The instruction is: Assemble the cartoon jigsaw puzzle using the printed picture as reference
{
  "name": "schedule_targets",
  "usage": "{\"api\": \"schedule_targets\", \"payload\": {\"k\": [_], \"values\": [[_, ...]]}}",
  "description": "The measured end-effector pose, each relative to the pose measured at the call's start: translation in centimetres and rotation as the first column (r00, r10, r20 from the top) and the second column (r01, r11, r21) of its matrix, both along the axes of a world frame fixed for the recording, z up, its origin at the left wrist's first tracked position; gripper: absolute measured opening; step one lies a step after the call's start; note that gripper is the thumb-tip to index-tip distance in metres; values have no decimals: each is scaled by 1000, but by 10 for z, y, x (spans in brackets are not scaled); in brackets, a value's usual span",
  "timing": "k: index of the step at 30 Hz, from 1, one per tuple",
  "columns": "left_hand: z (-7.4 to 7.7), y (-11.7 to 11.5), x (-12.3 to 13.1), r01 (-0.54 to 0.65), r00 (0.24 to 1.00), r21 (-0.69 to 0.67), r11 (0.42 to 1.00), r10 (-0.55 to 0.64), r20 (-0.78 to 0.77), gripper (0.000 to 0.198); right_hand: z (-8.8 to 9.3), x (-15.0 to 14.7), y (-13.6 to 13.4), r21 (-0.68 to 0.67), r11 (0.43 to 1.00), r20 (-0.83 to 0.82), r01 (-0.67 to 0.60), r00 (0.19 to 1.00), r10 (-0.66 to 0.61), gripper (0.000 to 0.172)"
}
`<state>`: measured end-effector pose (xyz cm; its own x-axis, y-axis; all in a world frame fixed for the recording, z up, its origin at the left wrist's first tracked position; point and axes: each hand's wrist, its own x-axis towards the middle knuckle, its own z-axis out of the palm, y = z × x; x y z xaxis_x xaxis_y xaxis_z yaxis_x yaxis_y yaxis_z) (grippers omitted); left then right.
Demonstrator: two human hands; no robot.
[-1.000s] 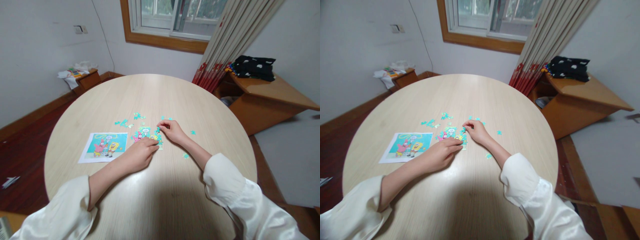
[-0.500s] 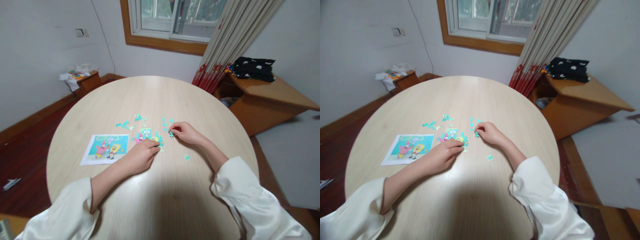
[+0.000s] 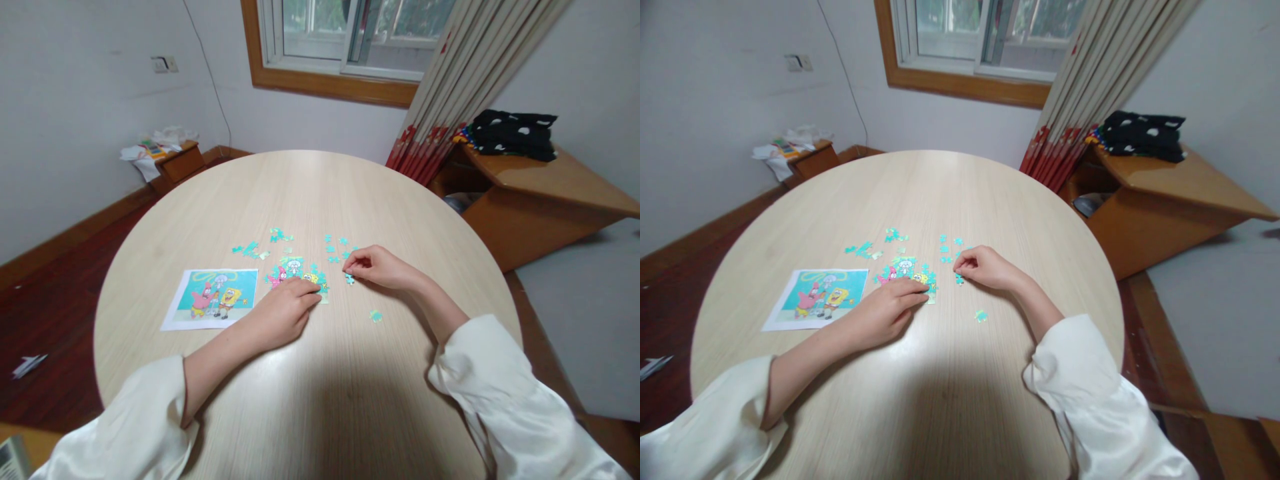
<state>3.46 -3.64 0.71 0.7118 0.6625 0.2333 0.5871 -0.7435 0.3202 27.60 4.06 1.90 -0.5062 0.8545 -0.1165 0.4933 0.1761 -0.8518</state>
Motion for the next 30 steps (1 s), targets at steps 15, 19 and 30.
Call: {"api": "schedule_targets", "payload": {"k": [15,19,30], "values": [[-3,2,-2,-71,986,31,997,66,152,31,-2,3,2,-43,999,-20,4,1000,-4,20],[1,8,-11,-320,933,53,946,305,190,25,-2,3,3,-58,998,-43,17,999,-19,18],[-3,16,-16,-506,855,62,860,491,166,20,-5,5,4,-61,998,-35,7,999,-9,17]]}}
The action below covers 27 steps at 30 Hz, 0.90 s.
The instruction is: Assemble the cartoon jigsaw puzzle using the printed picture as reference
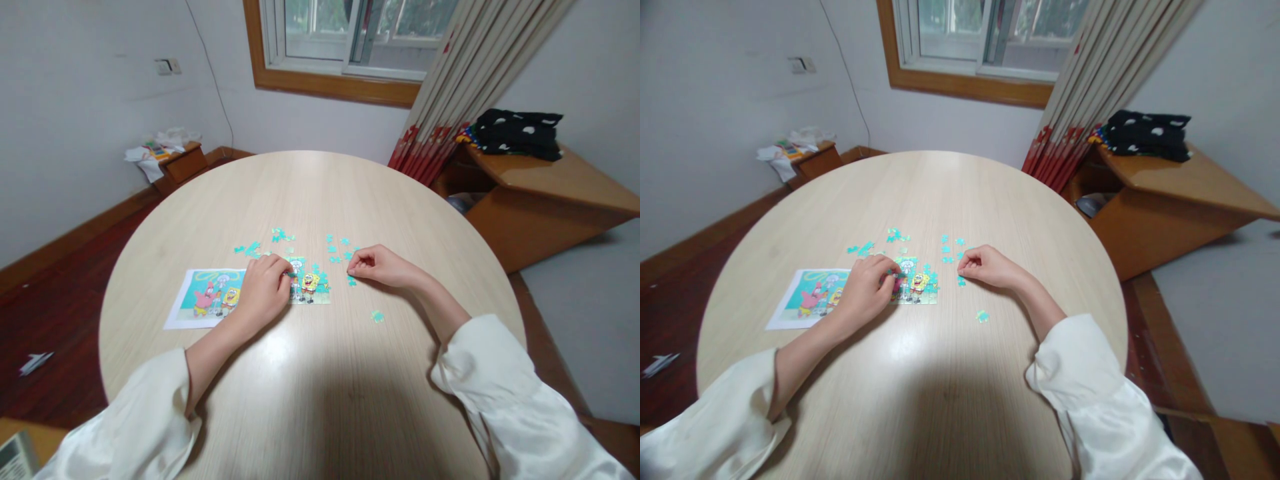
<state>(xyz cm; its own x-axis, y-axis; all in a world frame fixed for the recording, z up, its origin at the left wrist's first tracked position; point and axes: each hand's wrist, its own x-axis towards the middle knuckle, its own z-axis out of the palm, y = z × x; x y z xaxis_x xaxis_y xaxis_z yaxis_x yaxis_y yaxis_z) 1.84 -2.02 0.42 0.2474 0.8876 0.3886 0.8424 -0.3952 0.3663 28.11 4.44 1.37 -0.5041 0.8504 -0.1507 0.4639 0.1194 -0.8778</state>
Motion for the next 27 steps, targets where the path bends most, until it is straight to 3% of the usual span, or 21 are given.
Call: {"api": "schedule_targets", "payload": {"k": [3,9,19,27], "values": [[0,0,0,-10,1000,-41,999,10,-6,22,0,0,0,2,1000,4,-3,1000,3,18],[0,-4,5,97,995,-105,990,-94,30,26,2,-1,-1,-9,1000,24,-3,1000,3,22],[-2,-4,7,108,994,-78,991,-105,39,23,3,-1,-1,-10,1000,40,-1,999,2,22],[-6,-5,6,183,982,-76,980,-179,65,19,3,-1,-1,-7,1000,40,1,999,0,23]]}}
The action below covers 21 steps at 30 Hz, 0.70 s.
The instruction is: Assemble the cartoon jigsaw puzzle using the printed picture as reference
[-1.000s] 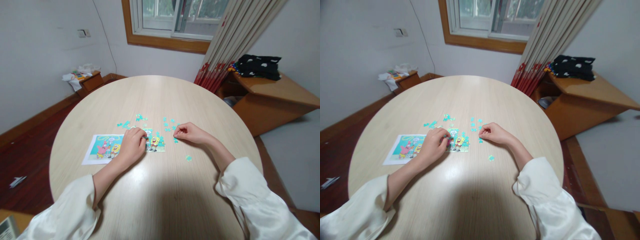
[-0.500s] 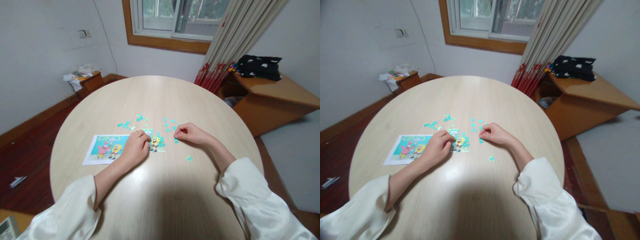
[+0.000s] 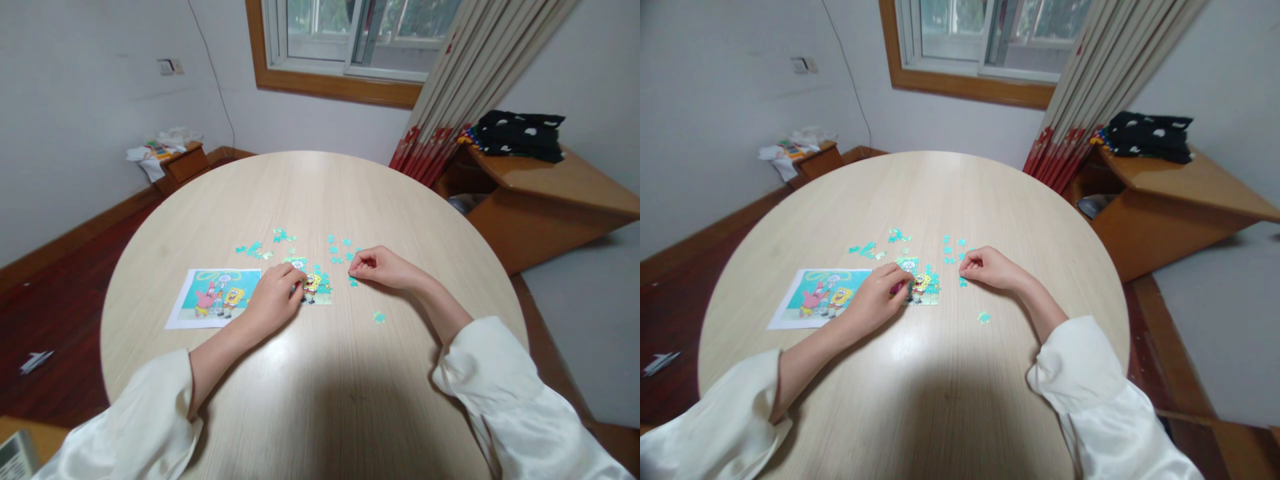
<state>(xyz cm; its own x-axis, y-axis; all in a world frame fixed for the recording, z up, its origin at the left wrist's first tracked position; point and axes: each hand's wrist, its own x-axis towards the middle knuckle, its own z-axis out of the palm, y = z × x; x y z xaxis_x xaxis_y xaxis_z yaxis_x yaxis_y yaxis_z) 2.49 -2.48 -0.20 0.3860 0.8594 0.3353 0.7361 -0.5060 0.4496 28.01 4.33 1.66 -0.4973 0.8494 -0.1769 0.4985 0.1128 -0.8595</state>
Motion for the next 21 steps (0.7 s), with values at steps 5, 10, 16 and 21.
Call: {"api": "schedule_targets", "payload": {"k": [5,10,16,21], "values": [[-1,0,-1,16,998,11,1000,-17,55,21,-1,0,0,0,1000,2,-3,1000,3,23],[-1,0,-1,8,997,27,1000,-10,79,18,1,-1,-1,8,1000,6,-1,1000,1,22],[-1,2,-3,-48,996,41,998,45,79,15,1,-1,-1,9,1000,12,-3,1000,3,22],[2,3,-3,-100,992,48,994,96,83,15,-1,0,0,6,1000,14,-6,1000,6,23]]}}
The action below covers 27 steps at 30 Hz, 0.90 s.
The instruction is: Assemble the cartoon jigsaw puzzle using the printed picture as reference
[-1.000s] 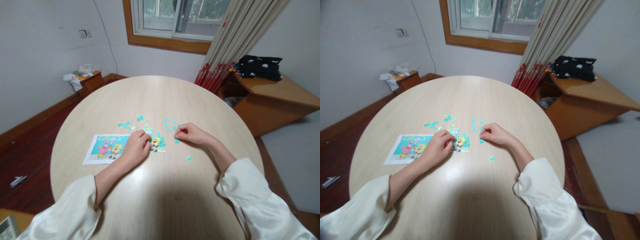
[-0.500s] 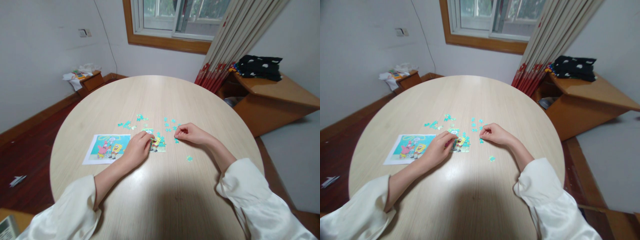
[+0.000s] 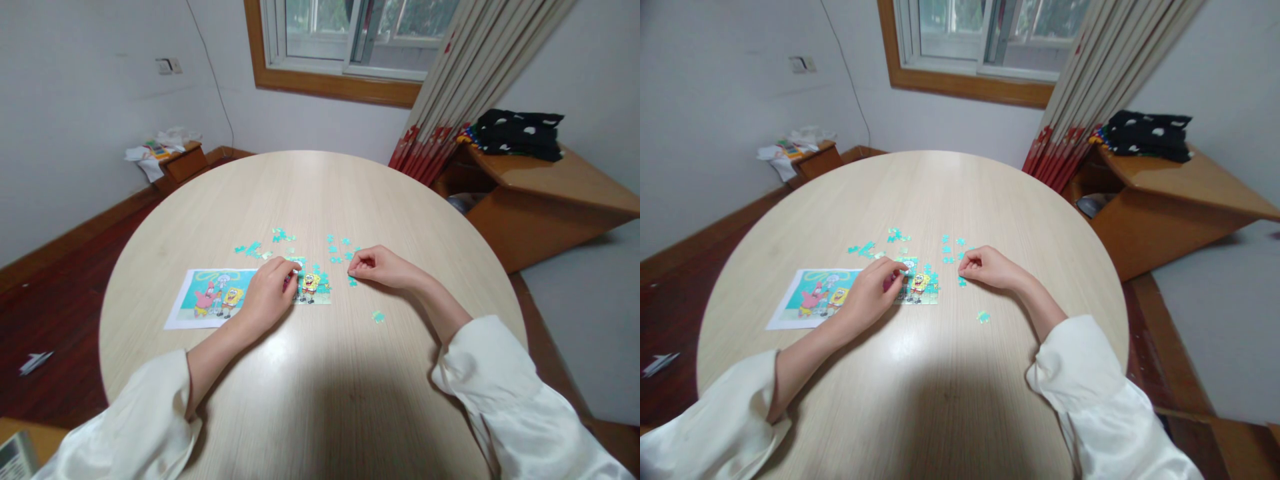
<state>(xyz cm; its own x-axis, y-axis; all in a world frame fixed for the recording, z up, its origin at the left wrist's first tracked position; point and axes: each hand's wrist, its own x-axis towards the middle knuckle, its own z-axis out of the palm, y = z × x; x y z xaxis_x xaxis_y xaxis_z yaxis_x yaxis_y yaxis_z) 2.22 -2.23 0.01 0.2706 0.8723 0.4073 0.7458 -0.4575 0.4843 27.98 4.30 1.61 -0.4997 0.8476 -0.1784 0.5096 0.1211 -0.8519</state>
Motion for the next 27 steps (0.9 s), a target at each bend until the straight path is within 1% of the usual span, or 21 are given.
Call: {"api": "schedule_targets", "payload": {"k": [17,27], "values": [[7,-2,1,-81,997,-83,993,79,-24,19,-1,1,0,8,1000,0,-10,1000,10,22],[3,0,0,-101,995,-60,993,102,10,18,0,1,0,11,1000,16,-8,1000,8,23]]}}
